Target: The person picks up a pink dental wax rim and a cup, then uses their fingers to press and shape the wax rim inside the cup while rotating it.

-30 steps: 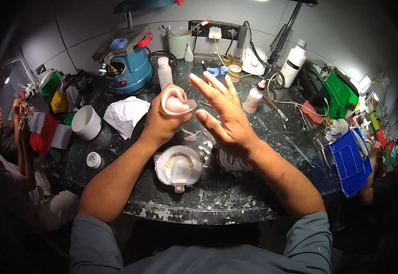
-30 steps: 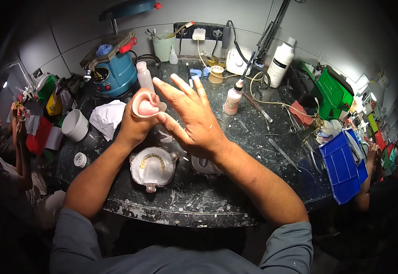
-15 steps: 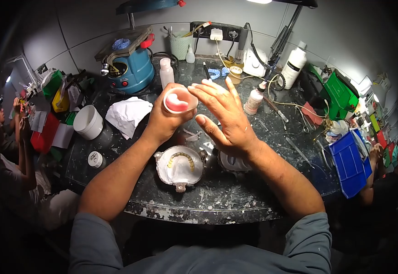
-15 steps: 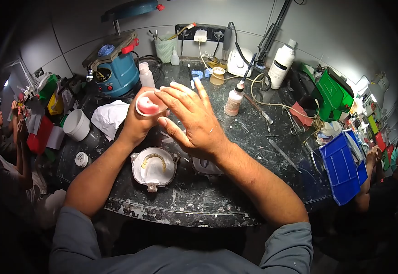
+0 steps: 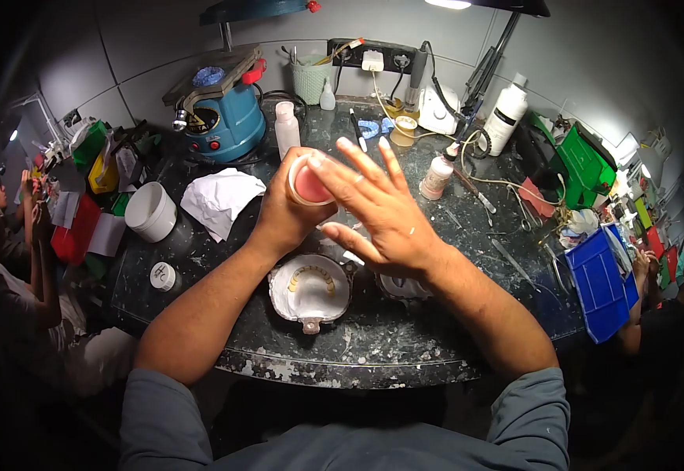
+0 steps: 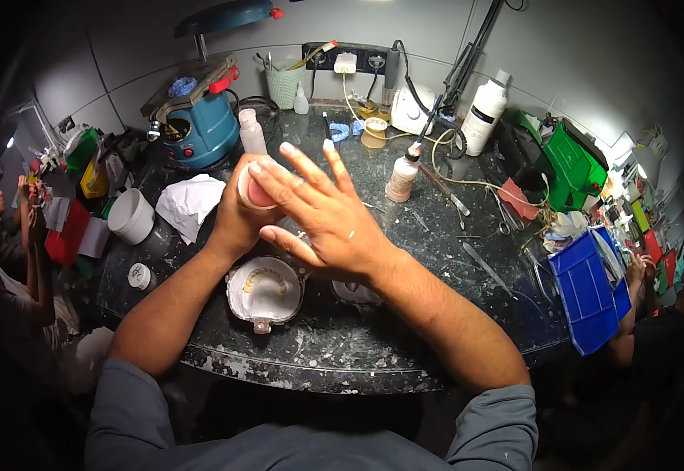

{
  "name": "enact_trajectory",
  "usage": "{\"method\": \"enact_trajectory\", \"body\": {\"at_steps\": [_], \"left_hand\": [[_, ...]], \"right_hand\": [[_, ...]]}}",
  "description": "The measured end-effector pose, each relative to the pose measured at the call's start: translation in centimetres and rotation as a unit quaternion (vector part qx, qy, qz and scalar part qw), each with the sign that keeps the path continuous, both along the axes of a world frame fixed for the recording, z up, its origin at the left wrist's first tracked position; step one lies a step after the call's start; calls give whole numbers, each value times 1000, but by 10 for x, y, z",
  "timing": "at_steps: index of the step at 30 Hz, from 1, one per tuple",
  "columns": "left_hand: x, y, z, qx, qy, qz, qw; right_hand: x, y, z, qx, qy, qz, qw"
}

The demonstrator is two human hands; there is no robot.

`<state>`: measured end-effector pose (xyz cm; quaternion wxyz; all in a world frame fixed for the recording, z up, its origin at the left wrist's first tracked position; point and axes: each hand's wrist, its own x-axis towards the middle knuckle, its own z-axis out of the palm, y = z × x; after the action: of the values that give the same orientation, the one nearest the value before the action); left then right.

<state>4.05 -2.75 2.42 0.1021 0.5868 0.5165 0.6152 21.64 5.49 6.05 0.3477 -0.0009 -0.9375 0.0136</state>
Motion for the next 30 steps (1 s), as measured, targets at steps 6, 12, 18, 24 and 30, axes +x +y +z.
{"method": "enact_trajectory", "body": {"at_steps": [6,12,18,24,30], "left_hand": [[-9,5,-4,11,62,46,997],[-47,25,-39,-150,-22,3,989],[-42,-8,10,-256,4,21,966],[-11,-130,68,4,-187,56,981],[3,-312,-118,229,-489,136,830]], "right_hand": [[2,-4,3,-51,91,31,994],[10,7,-7,-72,73,5,995],[8,7,-1,-109,106,-3,988],[-23,-76,43,-148,129,121,973],[-61,-308,-66,-201,-29,410,889]]}}
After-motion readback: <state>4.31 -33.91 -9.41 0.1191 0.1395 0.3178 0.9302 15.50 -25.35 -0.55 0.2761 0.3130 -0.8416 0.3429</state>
